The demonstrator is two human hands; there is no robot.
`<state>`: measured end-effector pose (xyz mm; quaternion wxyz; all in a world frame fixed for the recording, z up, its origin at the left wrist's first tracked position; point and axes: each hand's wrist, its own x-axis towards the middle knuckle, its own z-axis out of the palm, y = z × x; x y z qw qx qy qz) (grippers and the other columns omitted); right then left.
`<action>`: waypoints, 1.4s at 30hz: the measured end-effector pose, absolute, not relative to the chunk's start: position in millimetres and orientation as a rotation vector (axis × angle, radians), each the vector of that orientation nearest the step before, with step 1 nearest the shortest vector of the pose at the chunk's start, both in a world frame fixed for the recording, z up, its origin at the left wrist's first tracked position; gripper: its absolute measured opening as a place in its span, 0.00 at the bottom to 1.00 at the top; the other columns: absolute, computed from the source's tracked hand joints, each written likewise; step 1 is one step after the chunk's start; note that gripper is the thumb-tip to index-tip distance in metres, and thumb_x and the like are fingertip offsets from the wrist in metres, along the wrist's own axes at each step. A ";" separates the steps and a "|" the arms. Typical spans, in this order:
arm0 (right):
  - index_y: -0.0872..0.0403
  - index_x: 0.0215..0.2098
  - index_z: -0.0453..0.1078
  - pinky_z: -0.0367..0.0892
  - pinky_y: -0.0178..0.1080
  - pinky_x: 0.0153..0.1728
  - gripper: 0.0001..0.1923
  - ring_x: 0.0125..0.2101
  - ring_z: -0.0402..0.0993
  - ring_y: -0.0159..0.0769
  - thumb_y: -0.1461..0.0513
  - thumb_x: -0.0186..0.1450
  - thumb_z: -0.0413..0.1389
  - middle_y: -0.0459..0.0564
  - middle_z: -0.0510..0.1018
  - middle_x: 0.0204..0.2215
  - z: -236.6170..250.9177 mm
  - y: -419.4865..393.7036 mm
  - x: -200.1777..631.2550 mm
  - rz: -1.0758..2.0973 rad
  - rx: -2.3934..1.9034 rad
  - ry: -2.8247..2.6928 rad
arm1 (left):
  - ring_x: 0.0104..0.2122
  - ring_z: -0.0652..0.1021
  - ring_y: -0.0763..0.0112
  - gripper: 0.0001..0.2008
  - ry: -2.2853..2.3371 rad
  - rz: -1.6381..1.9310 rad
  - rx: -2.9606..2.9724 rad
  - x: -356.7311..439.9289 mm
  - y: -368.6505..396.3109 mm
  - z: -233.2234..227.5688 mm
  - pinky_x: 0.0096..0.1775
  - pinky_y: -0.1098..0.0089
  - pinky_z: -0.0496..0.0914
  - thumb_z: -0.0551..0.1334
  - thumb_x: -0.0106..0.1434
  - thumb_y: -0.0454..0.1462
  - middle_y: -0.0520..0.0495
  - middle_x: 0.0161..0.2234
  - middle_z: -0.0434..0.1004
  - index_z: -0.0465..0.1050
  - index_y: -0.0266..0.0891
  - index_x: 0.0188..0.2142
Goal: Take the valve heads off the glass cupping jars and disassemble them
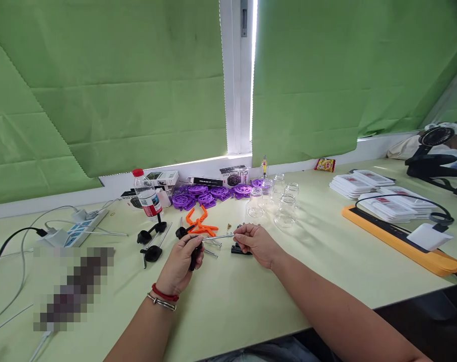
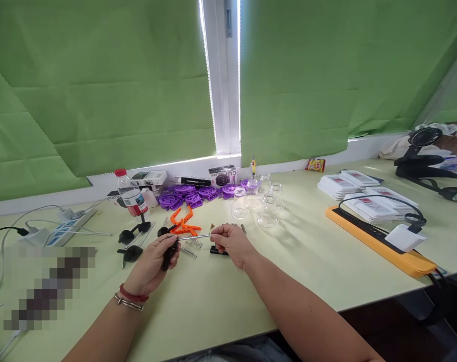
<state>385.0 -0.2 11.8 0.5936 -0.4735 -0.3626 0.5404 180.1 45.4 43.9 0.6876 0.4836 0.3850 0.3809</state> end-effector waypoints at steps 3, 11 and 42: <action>0.57 0.30 0.71 0.56 0.32 0.19 0.17 0.18 0.61 0.24 0.57 0.46 0.66 0.43 0.73 0.21 11.8 -1.3 384.8 1.242 -1.108 -0.852 | 0.17 0.65 0.81 0.14 0.865 0.873 1.103 182.5 45.8 41.6 0.18 0.76 0.54 0.65 0.52 0.44 0.56 0.23 0.68 0.66 0.38 0.31; 0.56 0.29 0.71 0.54 0.31 0.19 0.13 0.18 0.58 0.24 0.58 0.48 0.64 0.40 0.68 0.18 12.1 0.5 383.6 1.143 -1.155 -0.948 | 0.17 0.66 0.81 0.14 0.872 0.872 1.122 180.5 51.5 34.2 0.18 0.76 0.55 0.65 0.52 0.45 0.56 0.23 0.68 0.66 0.38 0.30; 0.53 0.24 0.62 0.53 0.34 0.25 0.12 0.23 0.53 0.30 0.55 0.60 0.51 0.42 0.59 0.20 3.8 4.6 384.2 0.730 -1.377 -1.374 | 0.17 0.65 0.81 0.14 0.890 0.892 1.159 184.2 44.9 31.7 0.18 0.76 0.55 0.64 0.53 0.46 0.56 0.23 0.67 0.66 0.38 0.31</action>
